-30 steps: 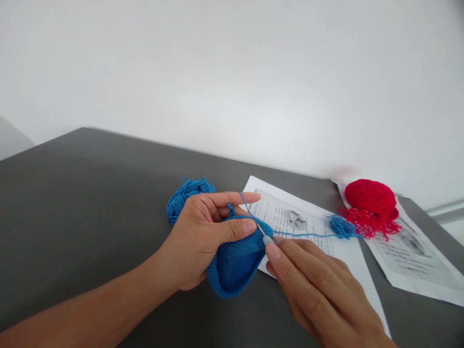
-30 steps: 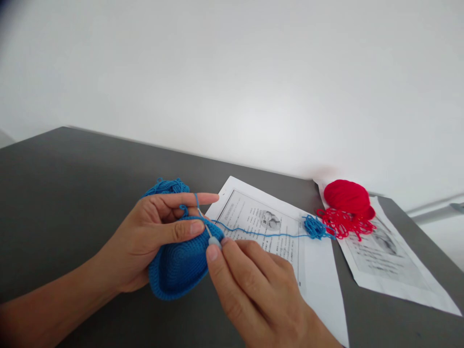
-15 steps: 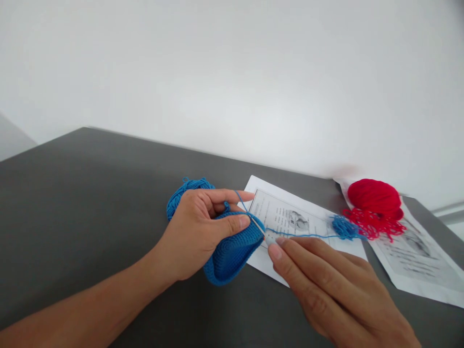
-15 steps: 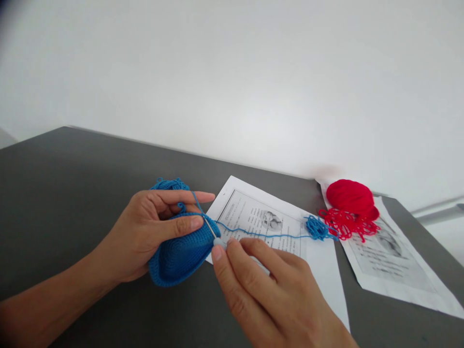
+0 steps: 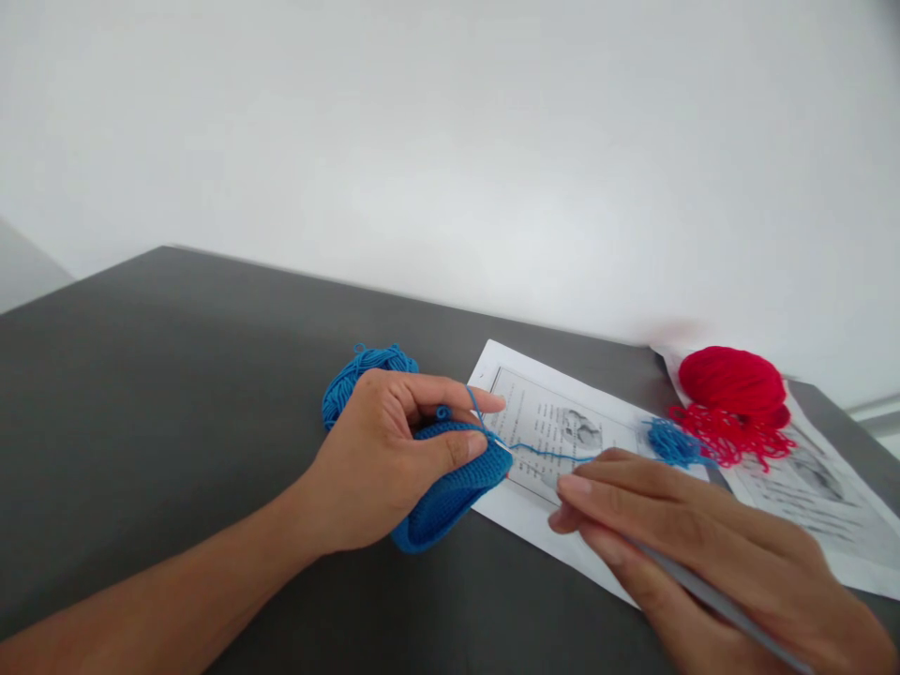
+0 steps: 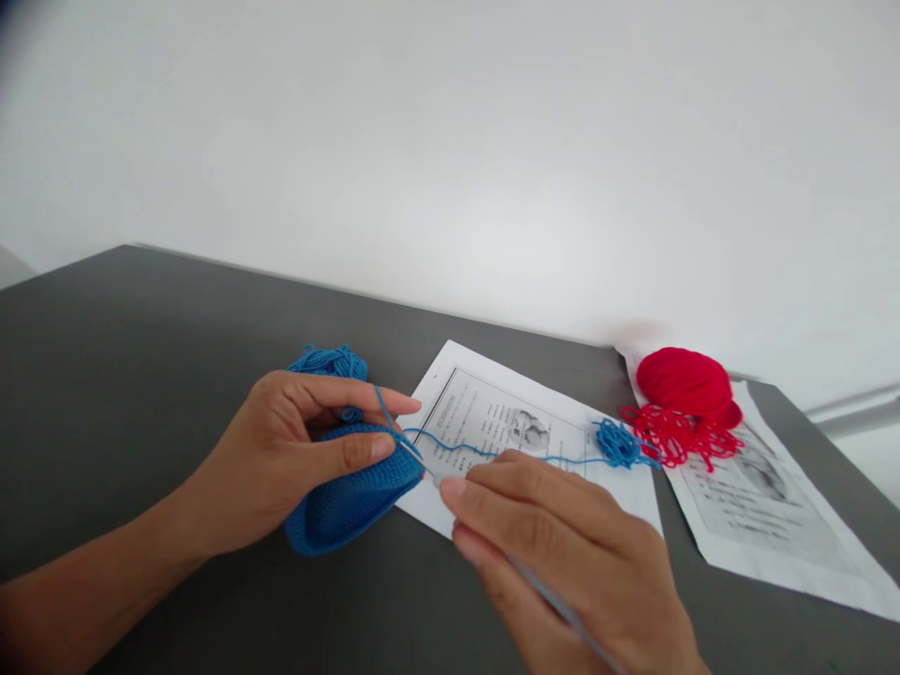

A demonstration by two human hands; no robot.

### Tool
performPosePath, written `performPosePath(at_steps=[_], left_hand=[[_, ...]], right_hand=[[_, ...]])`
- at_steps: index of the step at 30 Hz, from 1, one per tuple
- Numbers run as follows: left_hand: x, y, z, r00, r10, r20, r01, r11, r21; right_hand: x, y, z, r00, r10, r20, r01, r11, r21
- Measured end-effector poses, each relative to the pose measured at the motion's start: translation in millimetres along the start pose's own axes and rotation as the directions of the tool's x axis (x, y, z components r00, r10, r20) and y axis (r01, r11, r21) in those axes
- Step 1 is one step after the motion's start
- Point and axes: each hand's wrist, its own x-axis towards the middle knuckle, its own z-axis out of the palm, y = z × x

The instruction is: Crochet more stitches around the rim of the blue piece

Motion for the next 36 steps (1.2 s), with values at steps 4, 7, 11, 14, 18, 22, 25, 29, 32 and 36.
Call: performPosePath(at_steps=[4, 7, 11, 14, 18, 22, 25, 29, 32, 36], left_hand=[[-3.5, -0.6, 8.2, 0.999, 0.033, -0.027, -0.033, 0.999, 0.0], [-8.9, 1.1, 16.0, 0.996, 0.046, -0.072, -0.045, 0.999, 0.009], [-15.1, 1.9, 22.5, 0.991, -0.034, -0.128, 0.034, 0.999, 0.001], [-17.3, 1.5, 24.8, 0.991, -0.05, -0.127, 0.05, 0.999, 0.003], [-17.8, 3.6, 27.1, 0.984, -0.036, -0.173, 0.04, 0.999, 0.024], [-17.1, 5.7, 28.5, 0.975, -0.035, -0.22, 0.031, 0.999, -0.019], [-17.1, 4.5, 29.4, 0.976, -0.063, -0.206, 0.049, 0.996, -0.071], [-18.2, 2.5, 31.0, 0.976, -0.123, -0.182, 0.091, 0.98, -0.176], [-18.7, 1.6, 32.1, 0.971, -0.162, -0.174, 0.11, 0.955, -0.277], [-18.4, 0.8, 32.7, 0.962, -0.227, -0.153, 0.138, 0.884, -0.446]], right_hand=[[1.0, 4.2, 24.0, 0.848, 0.528, 0.051, -0.391, 0.557, 0.733], [0.8, 3.0, 41.1, 0.776, 0.623, 0.099, -0.403, 0.369, 0.837], [-0.5, -1.1, 51.4, 0.913, 0.369, -0.173, -0.218, 0.802, 0.556], [-1.3, -2.7, 51.2, 0.948, 0.245, -0.205, -0.171, 0.932, 0.32], [-2.5, -3.2, 50.4, 0.963, 0.16, -0.215, -0.115, 0.972, 0.205], [-5.4, -4.0, 52.5, 0.966, 0.133, -0.22, -0.096, 0.981, 0.171], [-8.4, -4.1, 52.8, 0.97, 0.127, -0.206, -0.095, 0.983, 0.157], [-10.6, -5.1, 49.0, 0.986, 0.008, -0.169, -0.009, 1.0, -0.001], [-9.8, -6.4, 46.2, 0.985, -0.116, -0.129, 0.092, 0.98, -0.179], [-10.0, -6.5, 45.4, 0.976, -0.194, -0.102, 0.164, 0.955, -0.249]])
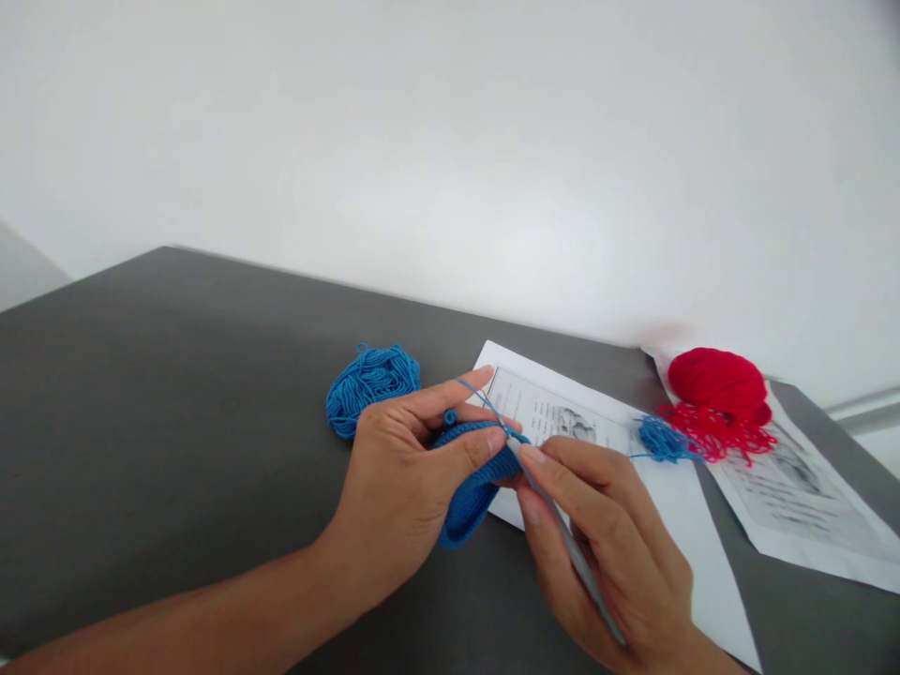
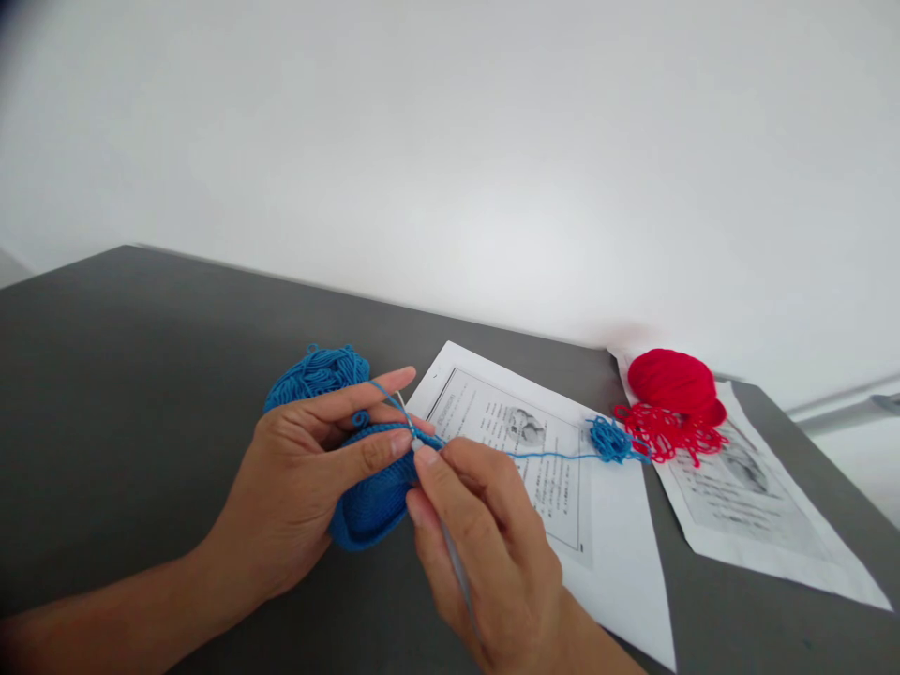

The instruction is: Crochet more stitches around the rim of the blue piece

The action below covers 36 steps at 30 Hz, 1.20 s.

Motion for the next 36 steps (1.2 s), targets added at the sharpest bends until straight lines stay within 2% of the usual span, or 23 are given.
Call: performPosePath(at_steps=[4, 7, 11, 18, 22, 25, 30, 36], left_hand=[[1.3, 1.5, 0.2, 0.994, -0.08, 0.081, 0.092, 0.982, -0.163], [2.8, 4.0, -1.2, 0.983, -0.118, 0.14, 0.145, 0.968, -0.207], [6.1, 9.2, -7.1, 0.969, -0.133, 0.207, 0.174, 0.966, -0.192], [13.7, 15.6, -15.4, 0.963, -0.173, 0.207, 0.202, 0.971, -0.126], [15.3, 16.4, -17.0, 0.955, -0.21, 0.21, 0.23, 0.97, -0.074], [16.4, 17.5, -18.6, 0.951, -0.236, 0.201, 0.252, 0.966, -0.059], [19.7, 20.0, -21.6, 0.921, -0.297, 0.253, 0.316, 0.948, -0.039], [22.0, 22.3, -23.7, 0.926, -0.292, 0.239, 0.298, 0.955, 0.01]], right_hand=[[-6.8, 1.7, -4.7, 0.999, -0.044, 0.021, 0.046, 0.995, -0.085], [-12.2, 5.3, -11.5, 0.995, -0.078, 0.065, 0.086, 0.988, -0.125], [-10.0, 12.2, -17.3, 0.993, -0.099, 0.063, 0.104, 0.992, -0.071], [1.2, 20.9, -25.5, 0.996, 0.041, 0.077, -0.054, 0.985, 0.167], [2.2, 26.7, -31.4, 0.992, 0.083, 0.099, -0.105, 0.965, 0.24], [4.7, 30.2, -34.1, 0.989, 0.089, 0.122, -0.12, 0.954, 0.275], [7.2, 33.6, -38.0, 0.987, 0.064, 0.145, -0.107, 0.944, 0.312], [13.1, 35.2, -50.4, 0.98, 0.04, 0.195, -0.093, 0.959, 0.268]])
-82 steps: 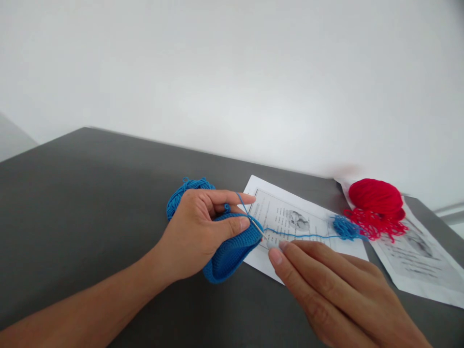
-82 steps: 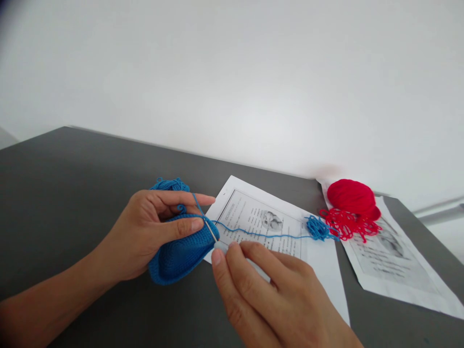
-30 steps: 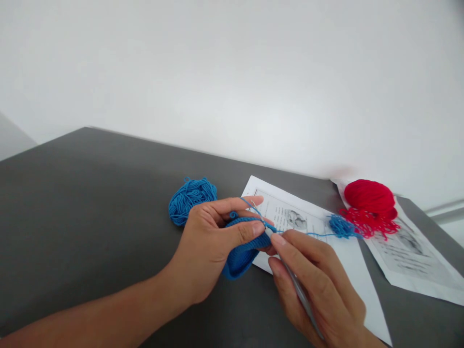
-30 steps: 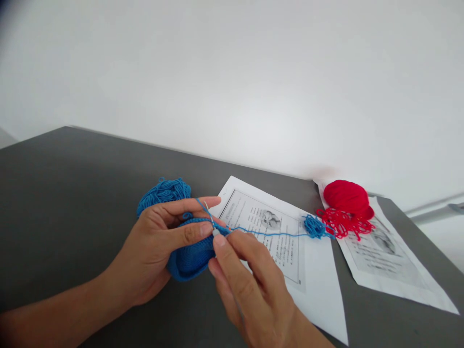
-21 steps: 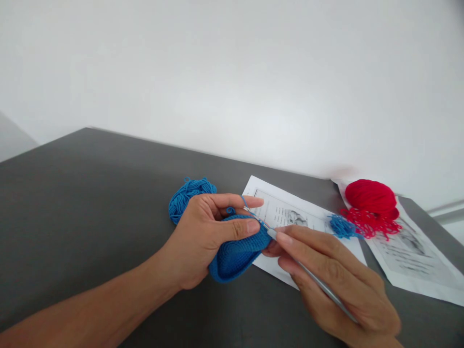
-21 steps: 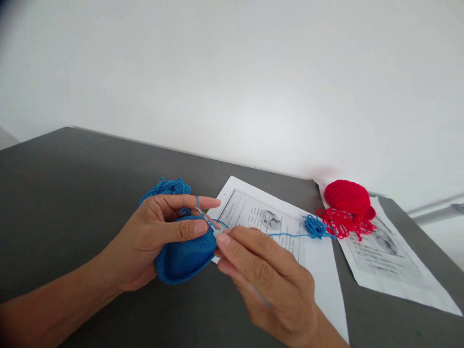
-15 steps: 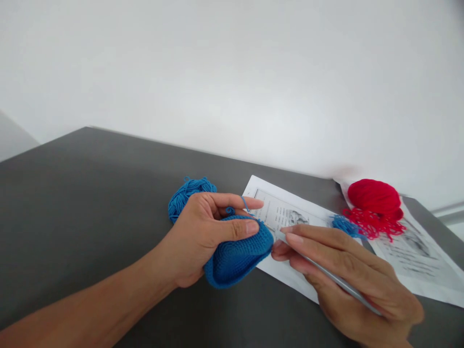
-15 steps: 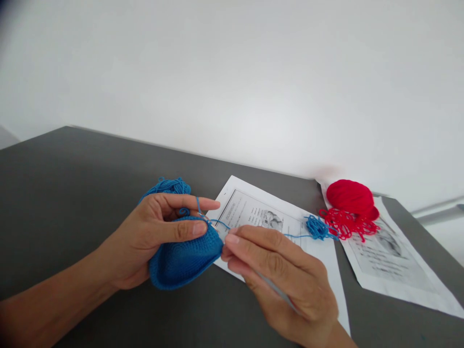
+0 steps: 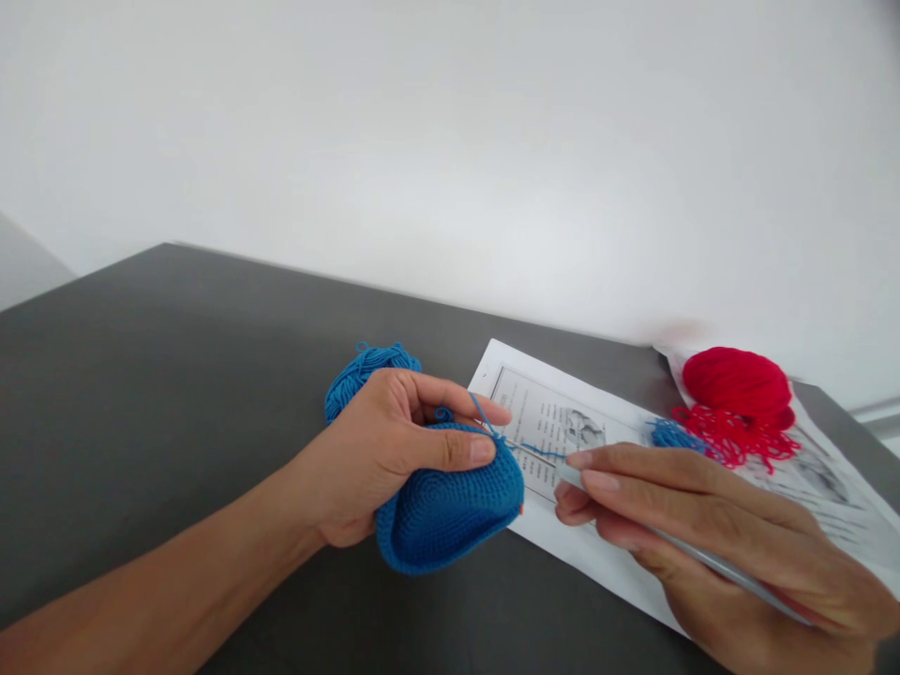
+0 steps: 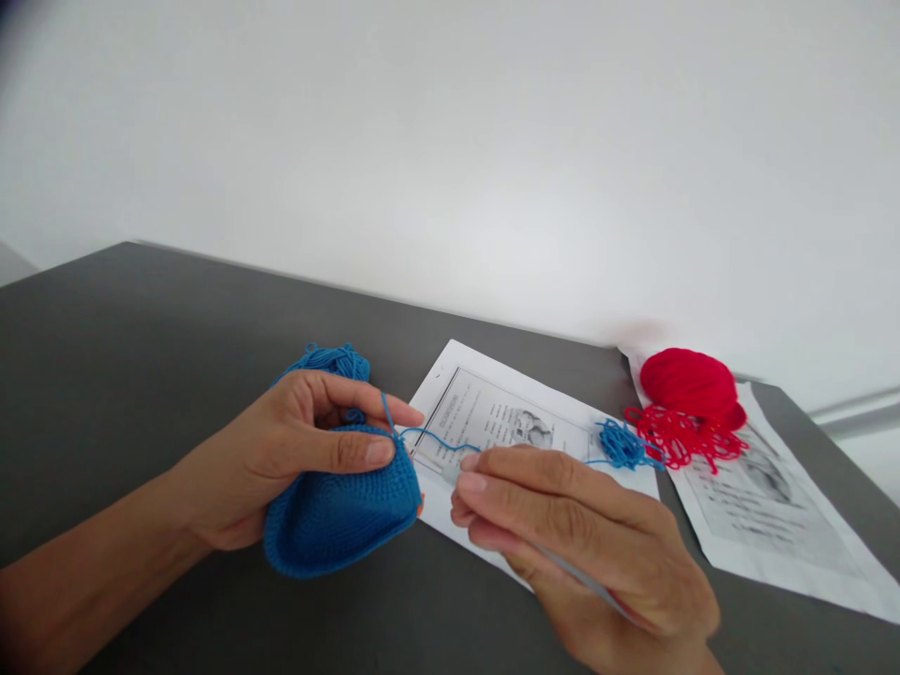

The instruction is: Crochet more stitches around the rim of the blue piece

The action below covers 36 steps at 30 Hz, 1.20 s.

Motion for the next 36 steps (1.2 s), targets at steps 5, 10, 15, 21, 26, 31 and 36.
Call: performPosePath(at_steps=[5, 10, 15, 21, 26, 31, 36], left_hand=[[0.4, 3.1, -1.0, 1.0, 0.008, 0.01, -0.009, 0.997, 0.076], [2.5, 7.5, -5.1, 0.999, -0.02, 0.041, 0.013, 0.988, 0.153], [2.5, 8.5, -6.9, 0.997, -0.022, 0.075, 0.008, 0.984, 0.175], [2.1, 6.3, -4.6, 0.991, -0.056, 0.12, 0.043, 0.993, 0.11], [2.6, 5.6, -6.3, 0.983, -0.106, 0.149, 0.093, 0.992, 0.086], [3.6, 5.9, -8.2, 0.984, -0.106, 0.146, 0.091, 0.991, 0.1], [0.6, 5.0, -8.0, 0.982, -0.063, 0.176, 0.055, 0.997, 0.05]], right_hand=[[2.7, -2.0, -11.3, 0.991, 0.008, 0.136, 0.006, 0.995, -0.1], [-5.7, 1.7, -10.4, 0.995, -0.032, 0.096, 0.046, 0.987, -0.152], [-7.7, 3.0, -13.2, 0.993, 0.003, 0.116, 0.011, 0.993, -0.117], [1.8, -5.1, -17.9, 0.989, 0.099, 0.112, -0.101, 0.995, 0.009], [6.4, -6.4, -11.6, 0.977, 0.206, 0.046, -0.211, 0.962, 0.174], [6.1, -3.4, -2.7, 0.948, 0.314, 0.055, -0.306, 0.845, 0.439], [0.6, 0.3, 8.2, 0.841, 0.522, 0.14, -0.439, 0.509, 0.74]])
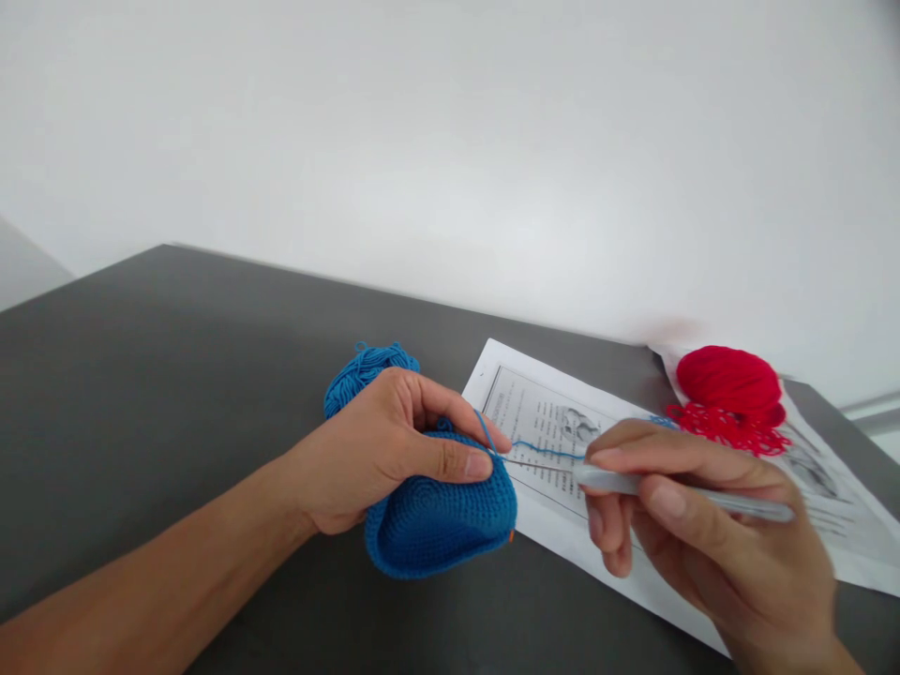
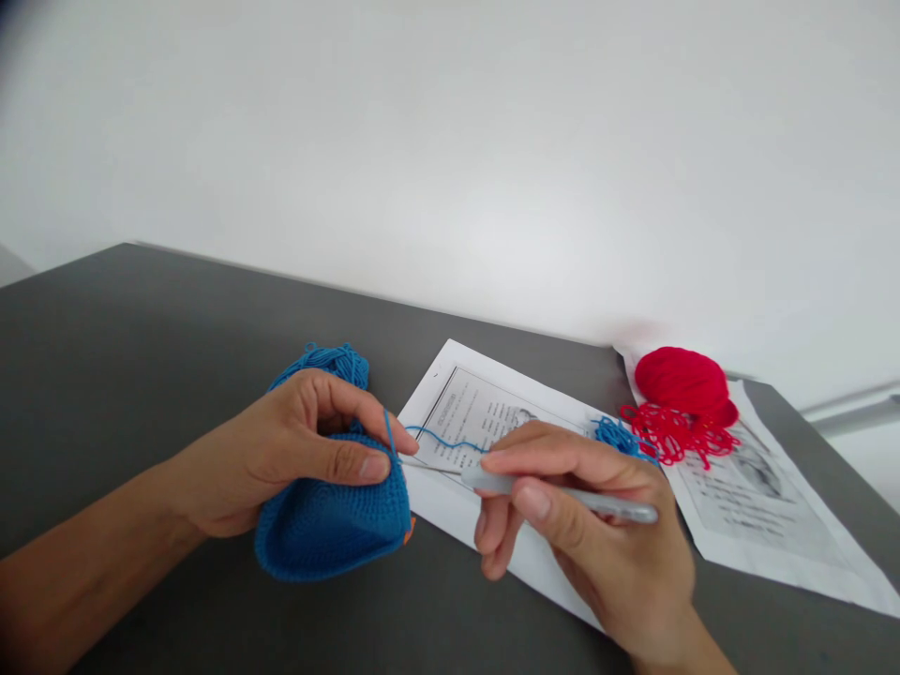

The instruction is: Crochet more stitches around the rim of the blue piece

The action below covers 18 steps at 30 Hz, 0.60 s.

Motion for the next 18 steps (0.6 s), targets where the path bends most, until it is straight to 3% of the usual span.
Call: performPosePath(at_steps=[3, 6, 10, 18], left_hand=[[-0.4, -3.1, 2.5, 0.998, 0.052, -0.044, -0.051, 0.998, 0.022], [3.1, -9.3, 7.7, 0.985, 0.144, -0.099, -0.143, 0.989, 0.021], [9.0, -18.9, 16.5, 0.964, 0.227, -0.14, -0.227, 0.974, 0.015], [6.4, -27.1, 25.8, 0.985, 0.101, -0.14, -0.117, 0.987, -0.106]], right_hand=[[5.5, 6.6, 10.0, 0.985, 0.155, -0.082, -0.13, 0.959, 0.251], [12.0, 12.9, 23.9, 0.967, 0.221, -0.129, -0.155, 0.908, 0.389], [14.6, 21.4, 38.4, 0.969, 0.195, -0.155, -0.122, 0.915, 0.385], [13.0, 27.5, 43.4, 0.957, 0.1, -0.273, -0.025, 0.964, 0.263]])
